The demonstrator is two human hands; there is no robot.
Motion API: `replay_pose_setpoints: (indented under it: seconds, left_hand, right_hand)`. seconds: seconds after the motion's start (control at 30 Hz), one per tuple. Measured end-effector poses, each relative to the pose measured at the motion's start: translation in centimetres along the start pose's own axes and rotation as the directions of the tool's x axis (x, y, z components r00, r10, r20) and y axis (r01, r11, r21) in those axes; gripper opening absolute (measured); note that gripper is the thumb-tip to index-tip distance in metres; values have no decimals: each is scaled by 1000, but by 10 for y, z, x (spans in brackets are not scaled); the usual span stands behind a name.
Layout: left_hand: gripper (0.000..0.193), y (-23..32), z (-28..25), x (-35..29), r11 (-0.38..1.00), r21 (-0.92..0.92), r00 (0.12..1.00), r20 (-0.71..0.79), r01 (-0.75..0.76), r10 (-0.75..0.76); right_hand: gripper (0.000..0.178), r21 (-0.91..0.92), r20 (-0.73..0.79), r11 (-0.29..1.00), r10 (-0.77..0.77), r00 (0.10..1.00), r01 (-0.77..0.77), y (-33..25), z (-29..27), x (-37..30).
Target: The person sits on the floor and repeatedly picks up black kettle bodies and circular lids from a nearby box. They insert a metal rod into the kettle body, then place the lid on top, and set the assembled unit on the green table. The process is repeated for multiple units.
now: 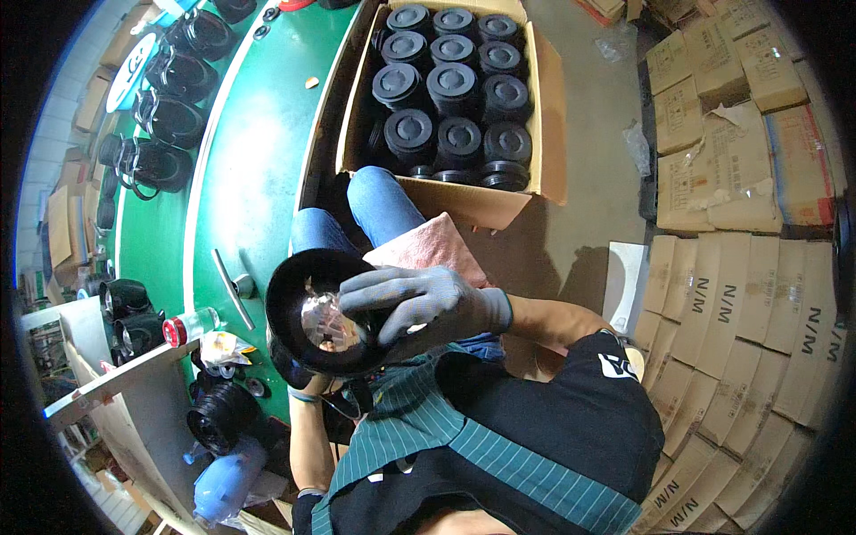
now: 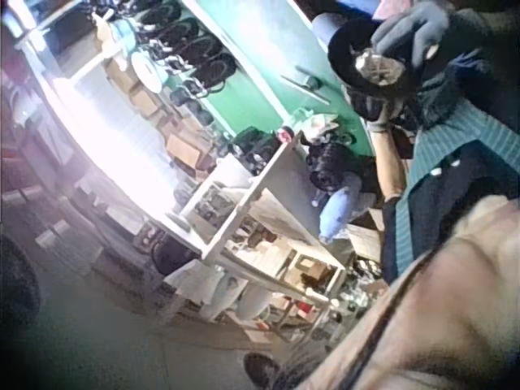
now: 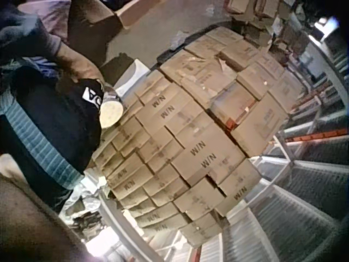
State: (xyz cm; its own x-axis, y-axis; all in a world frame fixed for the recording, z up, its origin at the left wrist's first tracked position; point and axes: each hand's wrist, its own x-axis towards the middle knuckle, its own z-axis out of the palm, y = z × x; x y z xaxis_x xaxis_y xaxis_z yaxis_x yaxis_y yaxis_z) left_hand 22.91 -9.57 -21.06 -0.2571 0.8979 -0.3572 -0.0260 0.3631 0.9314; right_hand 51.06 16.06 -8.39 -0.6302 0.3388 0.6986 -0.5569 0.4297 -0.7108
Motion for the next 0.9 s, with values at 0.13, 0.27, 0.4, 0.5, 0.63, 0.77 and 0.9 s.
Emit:
replay_pose_setpoints:
  seconds: [0.13, 0.27, 0.4, 0.5, 0.63, 0.77, 0.9]
  left_hand:
    - [45, 1, 0, -12, 992, 33, 992, 22, 124, -125]
    - [47, -11, 9, -30, 970, 26, 970, 16, 241, -242]
    - [48, -21, 11, -34, 954, -33, 954, -24, 297, -298]
    - [50, -31, 2, -27, 959, -139, 952, -148, 246, -266]
    - [51, -50, -17, 10, 959, -262, 930, -314, 107, -190]
    - [53, -55, -30, 42, 949, -315, 927, -354, 7, -124]
    - [54, -66, -24, 44, 934, -353, 939, -334, -51, -75]
  right_hand:
    - [23, 0, 89, 996, -91, 992, 92, 9, 2, -3]
    - [13, -74, 227, 981, -160, 961, 181, 17, 8, -3]
    - [25, -36, 205, 988, -140, 969, 151, 25, 6, 13]
    - [41, 192, 144, 981, -66, 987, 38, 28, -14, 31]
    - [36, 197, -330, 774, 631, 702, -602, 110, -86, 4]
    - [96, -591, -565, -325, 820, 91, -739, 223, -170, -94]
    - [106, -733, -350, -349, 930, -116, -584, 236, -169, -57]
